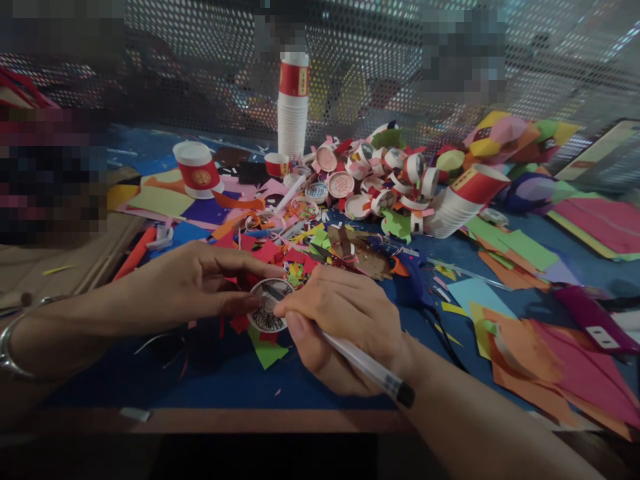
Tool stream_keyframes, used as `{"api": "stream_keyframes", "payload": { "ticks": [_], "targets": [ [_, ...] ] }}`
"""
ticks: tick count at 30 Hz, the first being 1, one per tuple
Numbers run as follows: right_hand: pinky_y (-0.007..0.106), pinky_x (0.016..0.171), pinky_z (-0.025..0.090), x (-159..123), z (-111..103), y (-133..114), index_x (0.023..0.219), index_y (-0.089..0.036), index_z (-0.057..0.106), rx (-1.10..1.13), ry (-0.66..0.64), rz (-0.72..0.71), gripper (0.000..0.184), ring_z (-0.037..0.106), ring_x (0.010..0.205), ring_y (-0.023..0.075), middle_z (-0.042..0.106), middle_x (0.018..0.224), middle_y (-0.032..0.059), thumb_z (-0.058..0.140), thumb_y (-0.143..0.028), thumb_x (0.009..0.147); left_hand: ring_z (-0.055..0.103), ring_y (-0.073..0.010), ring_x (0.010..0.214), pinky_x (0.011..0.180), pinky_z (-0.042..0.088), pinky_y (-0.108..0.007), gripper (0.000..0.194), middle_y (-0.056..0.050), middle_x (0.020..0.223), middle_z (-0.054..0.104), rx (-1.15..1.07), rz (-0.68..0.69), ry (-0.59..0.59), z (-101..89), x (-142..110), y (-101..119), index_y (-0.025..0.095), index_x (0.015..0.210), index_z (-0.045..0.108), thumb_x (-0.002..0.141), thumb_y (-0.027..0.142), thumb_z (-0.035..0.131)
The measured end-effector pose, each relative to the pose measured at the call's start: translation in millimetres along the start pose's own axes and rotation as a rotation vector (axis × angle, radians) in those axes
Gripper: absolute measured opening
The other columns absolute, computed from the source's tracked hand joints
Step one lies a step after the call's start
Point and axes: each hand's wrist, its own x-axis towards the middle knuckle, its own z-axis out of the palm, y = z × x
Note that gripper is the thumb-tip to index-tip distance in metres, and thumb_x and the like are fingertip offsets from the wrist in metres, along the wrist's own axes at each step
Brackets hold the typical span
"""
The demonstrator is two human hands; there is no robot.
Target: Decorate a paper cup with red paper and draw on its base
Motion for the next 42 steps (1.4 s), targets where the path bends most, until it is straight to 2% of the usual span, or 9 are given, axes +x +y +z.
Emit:
{"api": "stream_keyframes", "payload": {
  "ticks": [3, 8, 15, 23, 29, 37, 42],
  "targets": [
    [0.033, 0.066, 0.062, 0.6, -0.2, -0.6, 0.102, -0.02, 0.069, -0.013, 0.008, -0.003, 0.026, 0.071, 0.064, 0.0171, 0.079, 0.083, 0.0009, 0.055, -0.004, 0.086, 0.077, -0.0185, 0.092, 0.079, 0.061, -0.025, 0.038, -0.004, 0.101, 0.082, -0.011, 0.009, 0.017, -0.1, 0.1, -1.0, 0.024, 0.127, 0.072, 0.09, 0.036, 0.074],
    [0.034, 0.066, 0.063, 0.0, -1.0, -1.5, 0.102, -0.022, 0.068, -0.033, -0.012, 0.005, 0.026, 0.072, 0.065, 0.0179, 0.079, 0.083, 0.0009, 0.056, -0.006, 0.087, 0.077, -0.0218, 0.097, 0.082, 0.062, -0.029, 0.039, -0.004, 0.109, 0.082, 0.011, 0.015, 0.004, 1.1, 0.3, -0.8, 0.026, 0.124, 0.074, 0.087, 0.04, 0.077],
    [0.033, 0.071, 0.063, -0.8, -0.8, -1.3, 0.099, -0.019, 0.07, -0.027, 0.005, 0.015, 0.025, 0.072, 0.067, 0.0166, 0.079, 0.083, 0.0011, 0.056, -0.003, 0.086, 0.076, -0.0153, 0.082, 0.072, 0.06, -0.022, 0.036, -0.001, 0.093, 0.082, -0.003, 0.013, 0.033, -0.1, -0.2, 4.3, 0.024, 0.126, 0.073, 0.091, 0.031, 0.073],
    [0.033, 0.066, 0.059, 2.9, -0.3, 2.9, 0.099, -0.014, 0.07, 0.028, 0.018, -0.032, 0.024, 0.067, 0.063, 0.0165, 0.078, 0.081, 0.004, 0.056, -0.003, 0.084, 0.076, -0.021, 0.093, 0.081, 0.062, -0.029, 0.042, -0.006, 0.109, 0.081, -0.028, 0.024, 0.054, 1.6, -1.2, -1.1, 0.024, 0.127, 0.073, 0.088, 0.039, 0.076],
    [0.033, 0.066, 0.059, 0.6, -0.4, 3.5, 0.1, -0.016, 0.07, 0.006, 0.03, -0.036, 0.025, 0.068, 0.064, 0.0167, 0.077, 0.081, 0.0032, 0.055, -0.003, 0.084, 0.076, -0.0224, 0.093, 0.082, 0.063, -0.031, 0.041, -0.007, 0.108, 0.081, -0.065, 0.042, 0.105, 4.1, -0.3, -2.7, 0.023, 0.125, 0.074, 0.086, 0.036, 0.077],
    [0.032, 0.066, 0.061, 3.3, -5.2, 1.1, 0.098, -0.02, 0.069, -0.051, -0.009, 0.036, 0.022, 0.07, 0.066, 0.0166, 0.078, 0.083, 0.0009, 0.054, -0.008, 0.087, 0.077, -0.0239, 0.097, 0.085, 0.064, -0.034, 0.041, -0.005, 0.109, 0.081, -0.003, 0.059, 0.101, 6.5, -0.9, -1.4, 0.024, 0.125, 0.074, 0.086, 0.036, 0.078],
    [0.032, 0.065, 0.061, 2.1, -5.2, 1.3, 0.098, -0.019, 0.069, -0.039, 0.023, 0.03, 0.022, 0.07, 0.066, 0.0169, 0.078, 0.082, 0.0016, 0.054, -0.007, 0.087, 0.076, -0.0229, 0.1, 0.085, 0.064, -0.032, 0.037, -0.004, 0.112, 0.081, 0.006, 0.092, 0.122, 8.9, -1.5, -0.8, 0.025, 0.122, 0.075, 0.086, 0.034, 0.078]
  ]
}}
